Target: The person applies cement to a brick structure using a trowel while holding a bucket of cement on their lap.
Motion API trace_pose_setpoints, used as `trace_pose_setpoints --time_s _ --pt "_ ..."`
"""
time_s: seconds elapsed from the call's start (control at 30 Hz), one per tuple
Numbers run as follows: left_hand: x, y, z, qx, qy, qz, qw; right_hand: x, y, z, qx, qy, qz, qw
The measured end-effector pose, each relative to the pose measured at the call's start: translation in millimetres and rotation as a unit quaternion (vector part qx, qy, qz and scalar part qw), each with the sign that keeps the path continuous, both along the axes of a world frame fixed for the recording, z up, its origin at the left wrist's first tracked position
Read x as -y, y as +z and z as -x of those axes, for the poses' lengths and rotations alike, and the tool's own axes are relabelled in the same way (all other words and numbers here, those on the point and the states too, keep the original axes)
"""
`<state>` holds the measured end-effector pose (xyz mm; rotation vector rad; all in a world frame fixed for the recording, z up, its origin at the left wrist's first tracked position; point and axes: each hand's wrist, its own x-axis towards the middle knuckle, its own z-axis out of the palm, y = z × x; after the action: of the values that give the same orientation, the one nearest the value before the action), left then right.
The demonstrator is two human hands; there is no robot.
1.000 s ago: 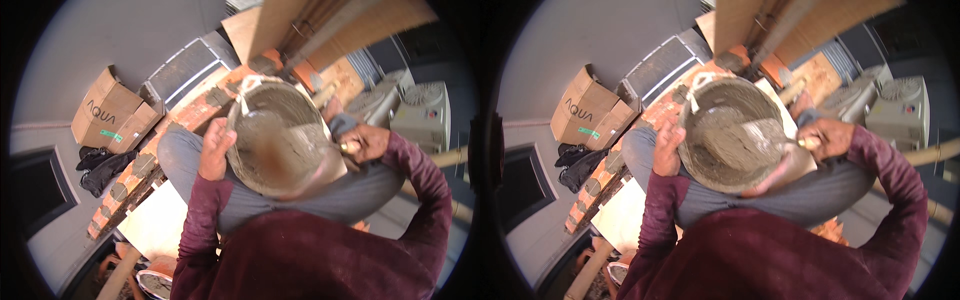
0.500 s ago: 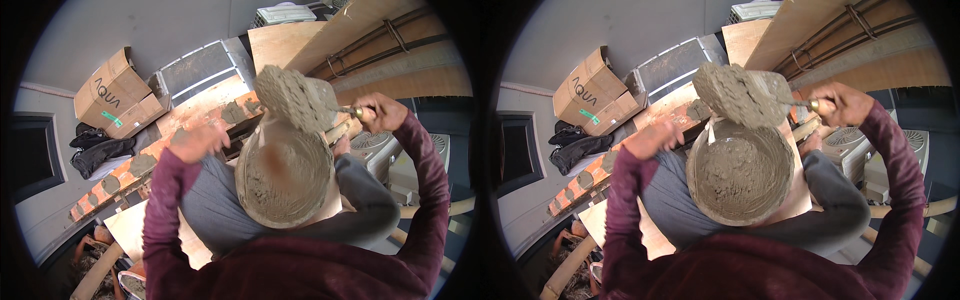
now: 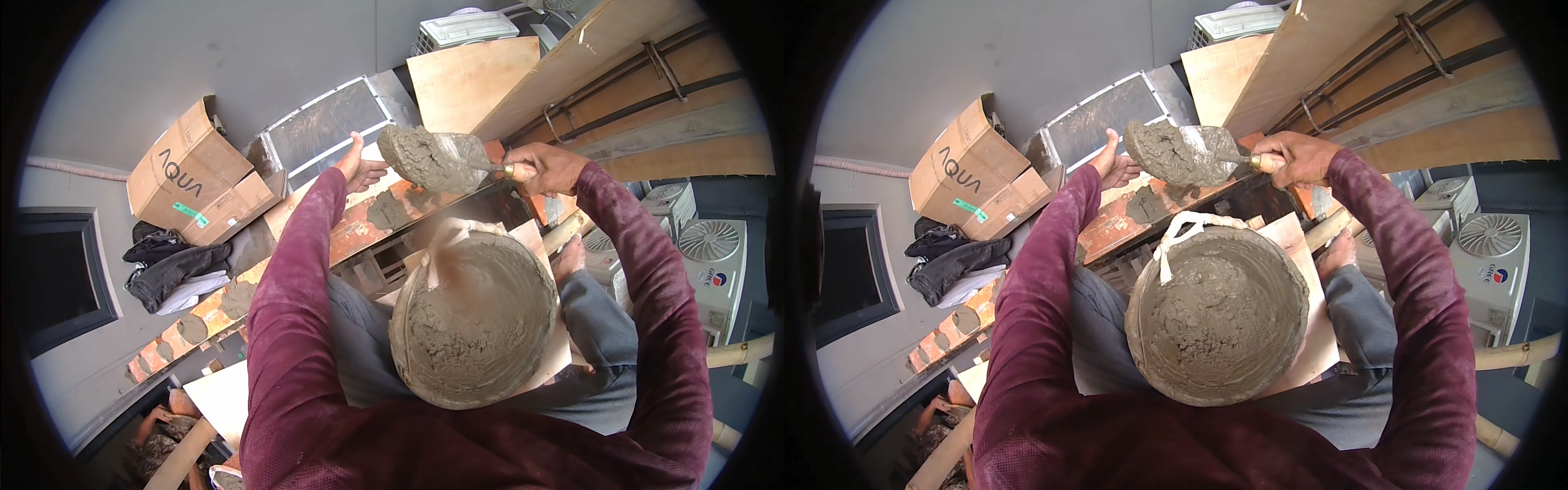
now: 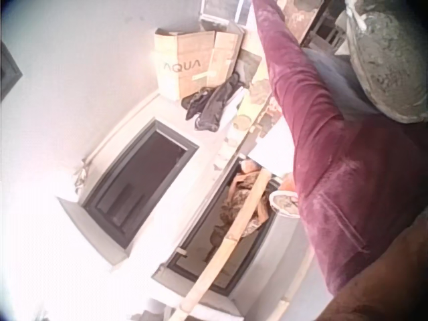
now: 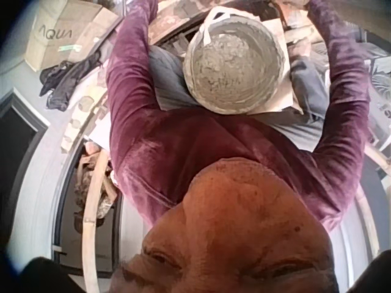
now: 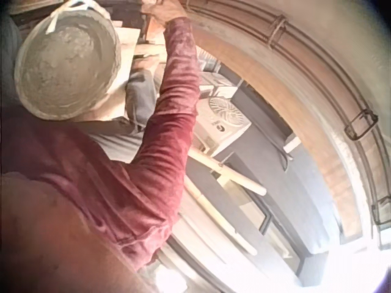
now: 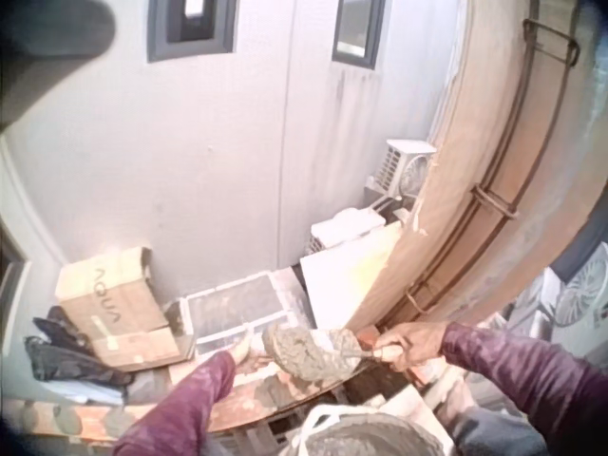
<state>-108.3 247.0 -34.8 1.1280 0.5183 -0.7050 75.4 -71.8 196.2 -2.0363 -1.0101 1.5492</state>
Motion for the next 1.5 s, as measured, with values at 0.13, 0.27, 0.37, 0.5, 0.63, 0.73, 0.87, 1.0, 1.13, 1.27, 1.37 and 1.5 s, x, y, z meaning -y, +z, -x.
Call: trace_pose_setpoints --time_s 0.13,0.27,0.37,0.5,0.63,0.73,0.87,1.0,1.13,1.27,1.37,1.5 --pt "3 -8 -5 -0.028 0.036 0.049 0.998 -1 -36 -4 0.162 0.123 -0.146 0.968" --pt "11 -10 0 -0.029 0.06 0.122 0.99 -23 -37 13 0.373 0.223 -0.134 0.891" --pt "14 -24 -8 -0.03 0.039 0.081 0.996 -26 -64 39 0.519 0.241 -0.092 0.815" --pt "14 -43 -7 0.021 -0.021 0.026 0.999 -26 -62 62 0.535 0.256 -0.062 0.803" --pt "32 -9 -7 -0.002 -0.117 -0.114 0.987 -2 -9 62 0.58 0.244 -0.033 0.777" --pt "33 6 1 0.053 -0.182 -0.183 0.965 42 60 70 0.564 0.141 -0.081 0.81" --pt "47 -25 -16 0.104 -0.048 -0.31 0.944 97 179 114 0.508 0.034 -0.021 0.86" --pt "36 70 2 0.158 -0.062 -0.372 0.913 98 220 170 0.474 0.16 0.029 0.866" --pt "41 153 42 0.213 -0.088 -0.401 0.887 84 149 217 0.615 0.335 0.074 0.71" --pt "136 171 129 0.283 0.116 -0.315 0.898 72 88 246 0.59 0.409 0.078 0.692" --pt "170 164 155 0.271 0.252 -0.055 0.927 102 83 263 0.544 0.441 0.024 0.713" --pt "198 194 160 0.254 0.326 -0.001 0.911 130 121 252 0.546 0.364 0.036 0.754"
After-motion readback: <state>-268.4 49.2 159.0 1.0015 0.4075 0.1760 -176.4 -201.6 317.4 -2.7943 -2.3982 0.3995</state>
